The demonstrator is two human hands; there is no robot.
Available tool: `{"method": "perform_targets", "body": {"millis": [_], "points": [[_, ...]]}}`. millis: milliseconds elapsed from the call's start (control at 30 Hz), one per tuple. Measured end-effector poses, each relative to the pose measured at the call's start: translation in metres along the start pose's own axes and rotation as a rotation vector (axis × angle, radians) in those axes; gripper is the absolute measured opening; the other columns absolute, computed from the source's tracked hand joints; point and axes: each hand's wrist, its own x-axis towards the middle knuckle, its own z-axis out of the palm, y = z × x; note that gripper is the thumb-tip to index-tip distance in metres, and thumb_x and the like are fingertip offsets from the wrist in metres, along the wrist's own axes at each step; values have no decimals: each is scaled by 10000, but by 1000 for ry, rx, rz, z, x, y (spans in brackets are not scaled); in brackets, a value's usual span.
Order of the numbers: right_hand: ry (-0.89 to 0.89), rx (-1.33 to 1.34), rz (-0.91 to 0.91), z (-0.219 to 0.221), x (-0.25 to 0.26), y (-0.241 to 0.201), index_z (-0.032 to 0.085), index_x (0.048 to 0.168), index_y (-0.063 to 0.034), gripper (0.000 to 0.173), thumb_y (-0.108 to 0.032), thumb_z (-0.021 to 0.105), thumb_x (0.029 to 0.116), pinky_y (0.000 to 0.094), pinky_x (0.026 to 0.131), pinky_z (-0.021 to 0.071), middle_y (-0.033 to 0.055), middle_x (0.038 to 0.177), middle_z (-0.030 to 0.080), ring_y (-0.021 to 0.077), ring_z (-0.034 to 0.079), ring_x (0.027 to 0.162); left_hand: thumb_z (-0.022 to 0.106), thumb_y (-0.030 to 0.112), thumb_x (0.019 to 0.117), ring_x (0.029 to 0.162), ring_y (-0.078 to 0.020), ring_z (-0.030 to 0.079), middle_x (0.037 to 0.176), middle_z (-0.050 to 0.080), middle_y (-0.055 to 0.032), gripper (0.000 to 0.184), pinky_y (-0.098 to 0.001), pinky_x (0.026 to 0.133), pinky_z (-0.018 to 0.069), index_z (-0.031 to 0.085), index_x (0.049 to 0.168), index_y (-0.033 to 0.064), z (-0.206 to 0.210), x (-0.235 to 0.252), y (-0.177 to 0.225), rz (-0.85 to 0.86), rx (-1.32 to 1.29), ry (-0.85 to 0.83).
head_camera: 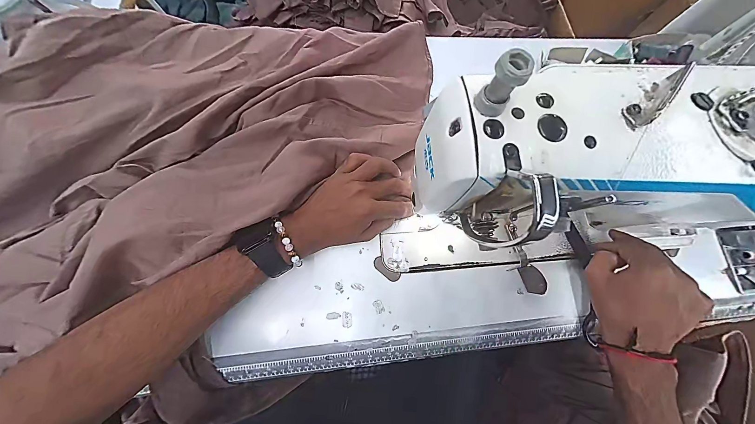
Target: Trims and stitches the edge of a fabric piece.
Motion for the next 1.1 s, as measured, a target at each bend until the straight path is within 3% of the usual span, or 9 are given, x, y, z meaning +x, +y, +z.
{"method": "perform_targets", "body": {"millis": [133,433,567,633,700,800,900,1000,1100], "points": [[40,8,-20,4,-1,0,778,960,-73,340,-215,470,975,669,749,508,112,1213,747,394,729,991,556,261,987,1209,-244,573,1162,728,34,257,-461,1045,382,808,1032,273,-2,1,2,8,6,-6],[38,42,54,0,2,-1,787,1011,-116,318,-224,489,989,688,737,490,130,1127,766,410,728,943,558,282,995,1226,-240,573,1185,720,26,256,-462,1053,397,805,1060,299,0,1,2,13,12,-7],[48,92,76,-1,1,-2,787,1027,-115,327,-217,480,985,683,745,490,126,1132,764,401,726,961,521,239,985,1211,-224,604,1155,705,-18,250,-430,1047,460,759,1026,173,5,3,3,-17,-7,19],[111,100,81,-2,-5,-8,786,1039,-122,335,-219,469,991,645,826,515,105,1189,754,367,719,1058,480,276,1010,1281,-215,585,1220,697,-32,294,-413,1080,458,729,1082,137,7,4,4,-84,7,3],[242,185,36,-11,-15,-25,777,1055,-85,312,-177,483,1006,550,982,522,128,1239,728,339,670,1188,450,339,1040,1373,-210,529,1315,678,-28,356,-414,1150,408,718,1165,140,8,4,1,-143,6,-23],[293,414,-146,-16,-44,-68,759,1058,-22,258,-93,523,983,453,904,585,174,1164,724,296,699,1097,407,417,1058,1462,-186,433,1468,594,37,432,-435,1229,307,687,1314,212,8,-2,-2,-200,24,-61],[151,659,-260,6,-78,-118,780,1008,-71,231,-82,557,945,347,845,614,101,1121,735,184,713,1041,408,426,1059,1479,-192,410,1455,606,27,434,-438,1249,271,721,1249,195,9,-1,-1,-163,4,-93],[98,642,-267,30,-98,-150,803,981,-167,249,-140,562,923,403,873,553,22,1121,745,203,677,1060,421,414,1052,1436,-200,460,1314,683,-15,435,-422,1245,277,762,1069,144,9,8,-3,-89,-23,-95],[128,535,-263,36,-105,-155,799,1000,-203,260,-174,550,930,439,874,515,-5,1129,743,234,655,1089,385,423,1058,1467,-199,426,1416,631,11,448,-446,1245,272,736,1197,183,7,7,-5,-121,12,-104]]}}
